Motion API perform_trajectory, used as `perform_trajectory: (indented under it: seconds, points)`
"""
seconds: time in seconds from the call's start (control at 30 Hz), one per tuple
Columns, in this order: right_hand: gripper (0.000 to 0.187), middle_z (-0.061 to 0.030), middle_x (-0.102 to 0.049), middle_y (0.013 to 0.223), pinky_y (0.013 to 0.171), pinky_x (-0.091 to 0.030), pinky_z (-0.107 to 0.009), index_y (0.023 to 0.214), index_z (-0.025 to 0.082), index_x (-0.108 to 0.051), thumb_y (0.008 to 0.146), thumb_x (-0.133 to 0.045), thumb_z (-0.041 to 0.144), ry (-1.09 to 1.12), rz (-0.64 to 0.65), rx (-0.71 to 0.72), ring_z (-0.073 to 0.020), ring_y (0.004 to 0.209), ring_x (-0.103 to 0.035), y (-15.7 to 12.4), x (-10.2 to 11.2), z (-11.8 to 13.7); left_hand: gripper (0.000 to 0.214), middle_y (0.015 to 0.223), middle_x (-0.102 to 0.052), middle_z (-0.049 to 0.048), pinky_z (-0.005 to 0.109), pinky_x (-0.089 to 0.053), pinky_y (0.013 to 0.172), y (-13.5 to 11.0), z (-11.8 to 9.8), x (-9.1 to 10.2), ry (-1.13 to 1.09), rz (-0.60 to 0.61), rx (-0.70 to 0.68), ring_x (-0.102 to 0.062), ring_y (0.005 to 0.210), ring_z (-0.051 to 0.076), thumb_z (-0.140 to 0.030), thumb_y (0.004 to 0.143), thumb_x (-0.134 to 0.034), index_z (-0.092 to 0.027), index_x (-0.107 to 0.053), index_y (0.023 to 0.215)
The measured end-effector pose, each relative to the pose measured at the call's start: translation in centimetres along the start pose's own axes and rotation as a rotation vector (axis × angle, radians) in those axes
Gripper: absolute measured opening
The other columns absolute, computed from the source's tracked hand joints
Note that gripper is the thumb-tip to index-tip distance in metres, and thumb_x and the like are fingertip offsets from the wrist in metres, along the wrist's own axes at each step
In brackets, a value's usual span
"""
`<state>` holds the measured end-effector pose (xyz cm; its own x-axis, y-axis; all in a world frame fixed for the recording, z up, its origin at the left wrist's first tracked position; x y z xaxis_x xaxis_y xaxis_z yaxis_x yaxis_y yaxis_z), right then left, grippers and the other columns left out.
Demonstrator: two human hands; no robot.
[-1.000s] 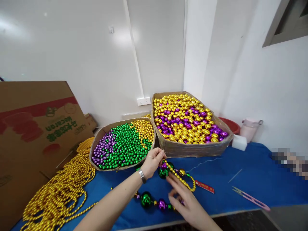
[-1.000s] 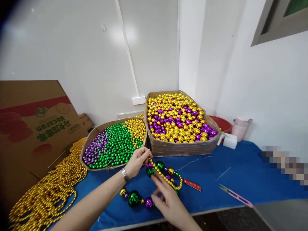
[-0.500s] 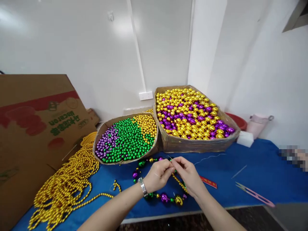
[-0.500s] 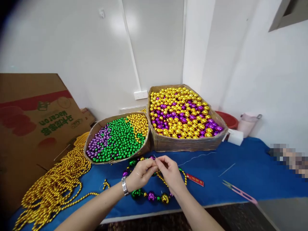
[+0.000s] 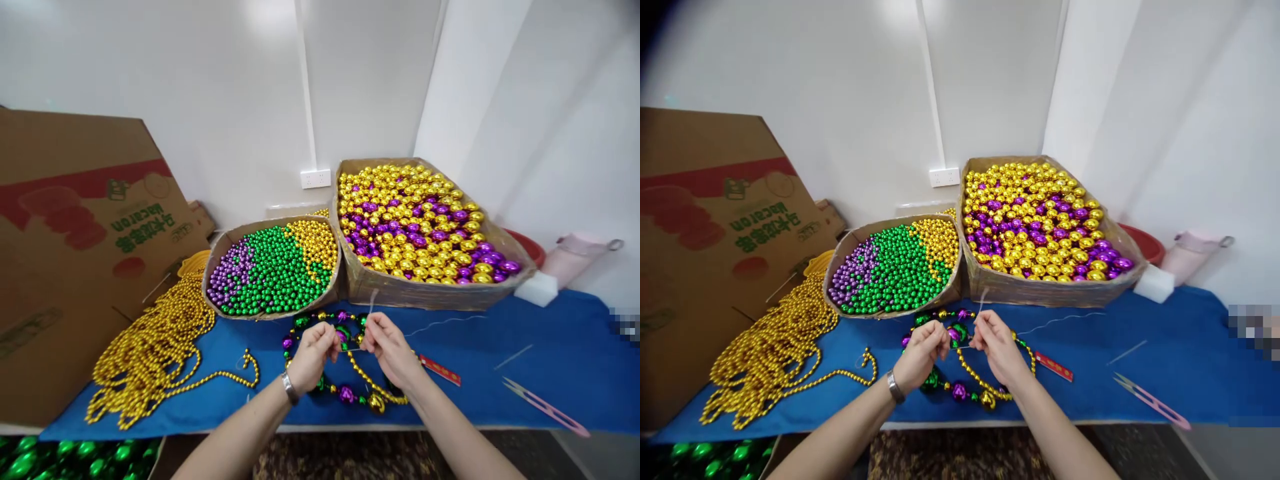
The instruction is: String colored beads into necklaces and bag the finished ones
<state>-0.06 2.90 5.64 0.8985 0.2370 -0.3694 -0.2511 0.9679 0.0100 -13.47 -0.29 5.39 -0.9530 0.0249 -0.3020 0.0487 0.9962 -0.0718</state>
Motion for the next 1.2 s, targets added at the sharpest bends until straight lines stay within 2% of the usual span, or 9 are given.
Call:
perform_trajectory:
  seconds: [0.17,0.3,0.43,0.5,0.63,0.73,0.9,1.07,1.2]
  points:
    - [0.03,0.0059,-0.048,0.061,0.052,-0.041,-0.023,0.083,0.021,-0.051,0.079,-0.062,0.049,-0.056,-0.002,-0.041,-0.0073,0.048,-0.043,0.1,0.2,-2.3,0.036,0.067,-0.058,0.002,0.02,-0.034,0.049,0.8,2.0,1.0,-0.118,-0.03,0.146,-0.047,0.05,0.007,-0.048,0.072,-0.066,-0.013,-0.058,0.077]
    - [0.03,0.0013,-0.059,0.075,0.052,-0.042,-0.023,0.086,0.02,-0.054,0.079,-0.061,0.049,-0.106,0.019,-0.033,-0.0076,0.051,-0.048,0.7,0.3,-2.0,0.037,0.078,-0.065,0.0057,0.02,-0.037,0.047,1.1,1.1,0.6,0.016,-0.008,0.091,-0.05,0.049,0.007,-0.043,0.069,-0.07,-0.013,-0.061,0.088]
    - [0.028,-0.0041,-0.063,0.098,0.053,-0.045,-0.025,0.083,0.021,-0.052,0.081,-0.057,0.048,-0.143,0.09,-0.032,-0.0062,0.049,-0.051,1.0,-0.6,-1.4,0.035,0.083,-0.066,0.0065,0.02,-0.037,0.043,1.3,0.0,0.2,0.119,0.046,0.03,-0.049,0.043,0.006,-0.043,0.074,-0.065,-0.014,-0.059,0.092]
    - [0.029,-0.005,-0.062,0.103,0.053,-0.046,-0.025,0.08,0.021,-0.05,0.083,-0.054,0.049,-0.156,0.146,-0.042,-0.0057,0.047,-0.052,1.0,-1.4,-1.2,0.032,0.083,-0.065,0.0059,0.02,-0.038,0.044,1.3,-0.4,-0.1,0.134,0.096,0.004,-0.05,0.043,0.006,-0.041,0.076,-0.063,-0.014,-0.058,0.092]
    - [0.032,-0.0011,-0.063,0.084,0.051,-0.048,-0.025,0.082,0.021,-0.048,0.086,-0.047,0.053,-0.217,0.241,-0.054,-0.0083,0.048,-0.055,0.9,-2.6,-1.2,0.026,0.082,-0.064,0.0052,0.021,-0.04,0.047,1.2,-0.9,-0.1,0.134,0.131,-0.036,-0.052,0.045,0.007,-0.037,0.078,-0.062,-0.015,-0.056,0.089]
    - [0.03,0.0022,-0.058,0.071,0.052,-0.049,-0.025,0.082,0.022,-0.047,0.087,-0.045,0.052,-0.318,0.243,-0.011,-0.0111,0.053,-0.059,1.3,-2.4,-1.0,0.021,0.08,-0.062,0.0051,0.022,-0.041,0.049,1.1,-1.3,0.2,0.172,0.11,-0.057,-0.054,0.049,0.008,-0.035,0.08,-0.06,-0.015,-0.058,0.082]
    - [0.024,0.0006,-0.059,0.068,0.06,-0.047,-0.027,0.084,0.022,-0.057,0.088,-0.047,0.044,-0.609,0.229,0.144,-0.0149,0.062,-0.059,1.6,-1.4,0.8,0.021,0.085,-0.055,0.0054,0.024,-0.044,0.055,0.3,-3.3,-0.6,0.427,0.163,-0.214,-0.056,0.059,0.011,-0.025,0.086,-0.046,-0.016,-0.06,0.074]
    - [0.023,-0.0016,-0.061,0.073,0.066,-0.042,-0.028,0.075,0.024,-0.062,0.088,-0.048,0.038,-0.881,0.306,0.309,-0.0172,0.069,-0.057,0.6,-2.0,3.0,0.027,0.088,-0.055,0.0074,0.027,-0.044,0.071,-0.7,-5.0,-1.7,0.84,0.163,-0.448,-0.055,0.079,0.016,-0.014,0.087,-0.037,-0.018,-0.063,0.088]
    - [0.026,-0.0013,-0.061,0.073,0.061,-0.042,-0.025,0.076,0.023,-0.057,0.093,-0.039,0.033,-0.997,0.342,0.369,-0.0161,0.069,-0.057,0.0,-2.9,3.6,0.025,0.099,-0.053,0.0098,0.029,-0.045,0.079,-0.9,-4.7,-2.2,0.941,0.168,-0.493,-0.054,0.089,0.018,-0.021,0.086,-0.045,-0.017,-0.06,0.107]
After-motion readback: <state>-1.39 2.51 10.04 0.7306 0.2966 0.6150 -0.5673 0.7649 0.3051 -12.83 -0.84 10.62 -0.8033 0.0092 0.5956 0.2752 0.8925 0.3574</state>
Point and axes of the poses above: each hand's wrist, its own y-axis towards the middle knuckle, its own x-axis out of the back of the hand, z = x × y, the point moved 8 cm from there along y, towards the middle knuckle
